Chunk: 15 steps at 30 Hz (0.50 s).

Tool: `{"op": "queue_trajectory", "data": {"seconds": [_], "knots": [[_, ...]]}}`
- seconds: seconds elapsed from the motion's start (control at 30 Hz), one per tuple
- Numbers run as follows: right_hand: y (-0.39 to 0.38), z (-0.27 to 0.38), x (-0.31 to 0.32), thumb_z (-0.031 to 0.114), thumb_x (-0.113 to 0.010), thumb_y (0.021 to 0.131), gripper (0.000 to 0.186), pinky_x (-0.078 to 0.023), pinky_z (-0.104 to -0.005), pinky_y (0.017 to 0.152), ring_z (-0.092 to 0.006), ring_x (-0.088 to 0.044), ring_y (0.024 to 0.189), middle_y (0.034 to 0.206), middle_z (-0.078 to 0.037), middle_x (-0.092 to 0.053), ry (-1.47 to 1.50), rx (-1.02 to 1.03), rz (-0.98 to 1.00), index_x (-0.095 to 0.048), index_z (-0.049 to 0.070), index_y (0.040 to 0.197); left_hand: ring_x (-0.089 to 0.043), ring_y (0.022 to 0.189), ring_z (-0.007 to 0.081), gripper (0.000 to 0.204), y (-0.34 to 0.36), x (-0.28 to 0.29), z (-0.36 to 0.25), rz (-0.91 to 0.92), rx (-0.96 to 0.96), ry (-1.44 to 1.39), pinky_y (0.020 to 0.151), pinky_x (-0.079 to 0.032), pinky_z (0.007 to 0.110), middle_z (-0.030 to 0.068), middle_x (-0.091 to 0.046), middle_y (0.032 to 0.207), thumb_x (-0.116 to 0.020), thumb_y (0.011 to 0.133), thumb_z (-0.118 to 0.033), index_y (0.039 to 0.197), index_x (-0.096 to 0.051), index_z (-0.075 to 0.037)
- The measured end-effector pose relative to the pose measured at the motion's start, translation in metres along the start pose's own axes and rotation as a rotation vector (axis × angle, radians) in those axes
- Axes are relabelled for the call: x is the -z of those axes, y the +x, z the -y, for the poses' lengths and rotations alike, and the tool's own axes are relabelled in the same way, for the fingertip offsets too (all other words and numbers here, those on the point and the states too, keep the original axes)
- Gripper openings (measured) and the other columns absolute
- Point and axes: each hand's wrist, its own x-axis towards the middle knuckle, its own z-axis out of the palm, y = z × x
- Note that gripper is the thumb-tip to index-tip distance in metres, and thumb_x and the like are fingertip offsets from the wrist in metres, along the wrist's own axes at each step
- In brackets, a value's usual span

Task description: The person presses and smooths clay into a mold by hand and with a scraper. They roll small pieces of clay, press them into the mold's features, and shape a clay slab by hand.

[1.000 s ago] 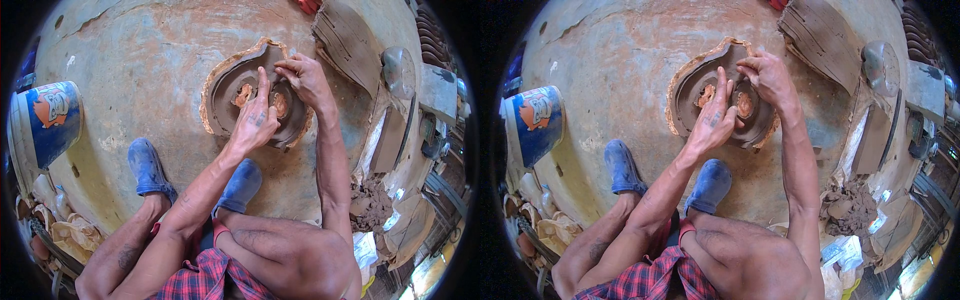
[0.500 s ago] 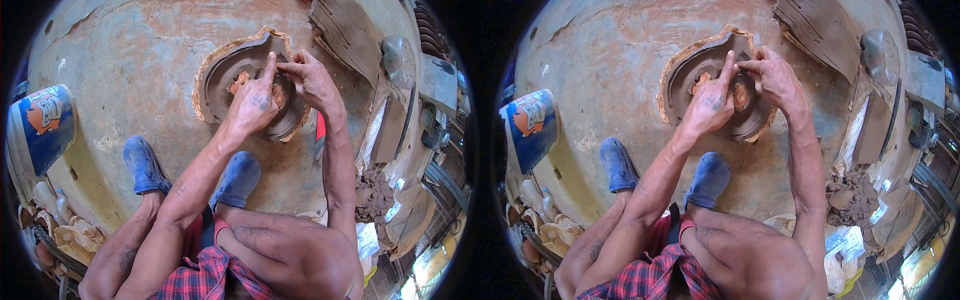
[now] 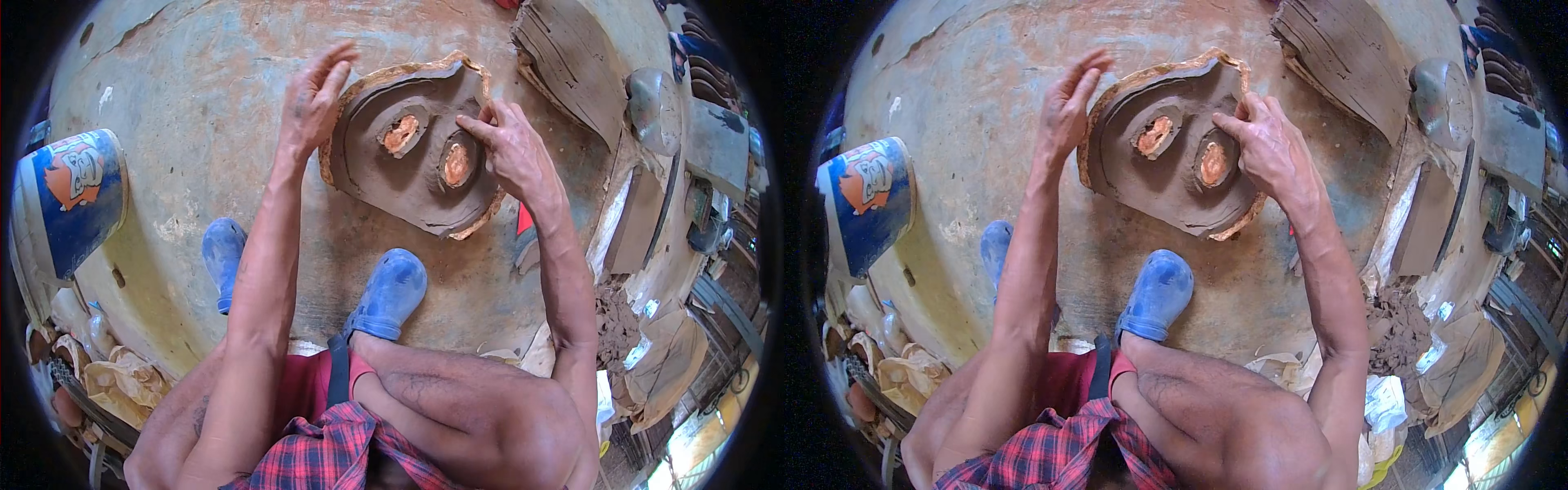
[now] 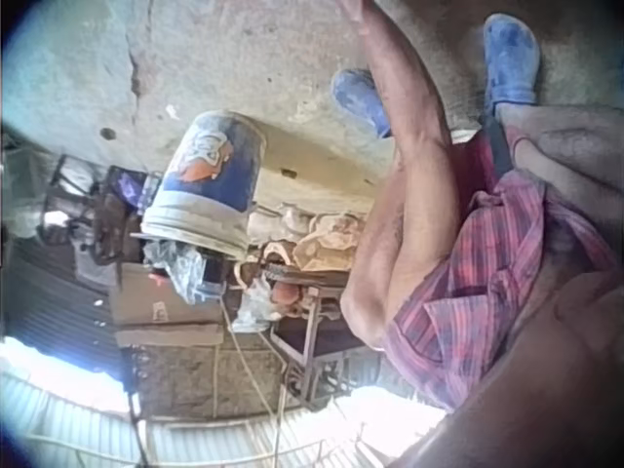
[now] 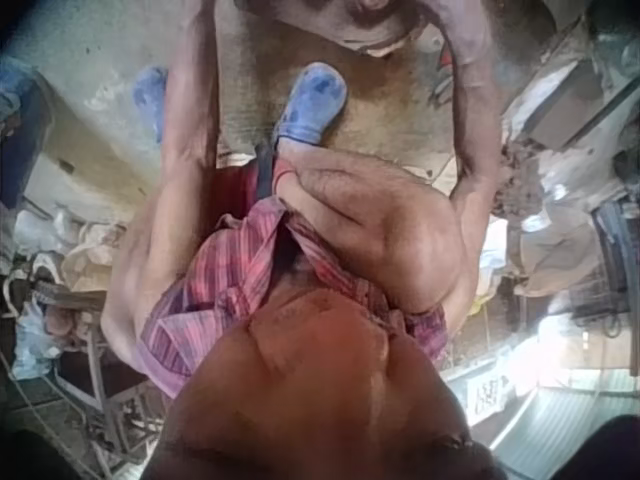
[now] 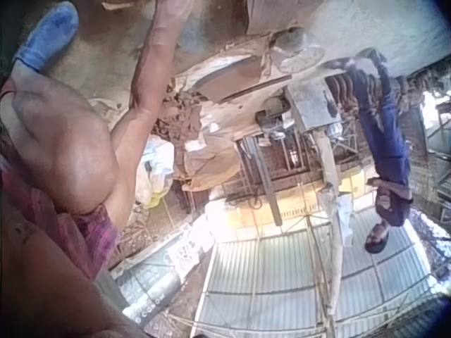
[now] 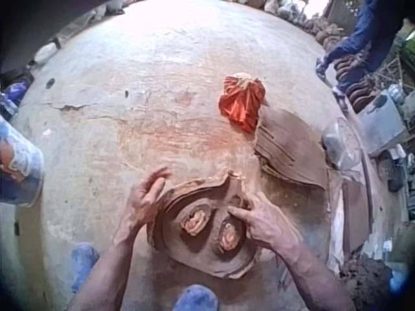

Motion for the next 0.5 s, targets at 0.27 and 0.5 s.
{"op": "queue_trajectory", "data": {"seconds": [0.27,0.5], "knots": [[-0.012,0.001,0.000,-0.003,-0.061,0.087,0.050,-0.056,-0.0419,0.095,-0.0319,-0.062,0.104,0.111,-0.013,-0.066,0.014,-0.065,0.017,-0.075,0.013,0.132,-0.068,0.114,0.0116,0.039,-0.011,-0.009,0.008,0.238,0.333,-0.496,0.098,-0.057,0.026,0.0101,-0.073,0.131,-0.050,0.114,-0.017,0.151,-0.060,-0.009],[-0.020,0.012,-0.005,-0.002,-0.061,0.091,0.044,-0.055,-0.0430,0.093,-0.0325,-0.061,0.102,0.109,-0.013,-0.066,-0.009,-0.138,-0.012,-0.075,0.010,0.130,-0.068,0.109,0.0108,0.037,-0.013,-0.008,0.010,0.213,0.322,-0.465,0.095,-0.057,0.026,0.0071,-0.075,0.126,-0.052,0.113,-0.013,0.147,-0.064,-0.007]]}}
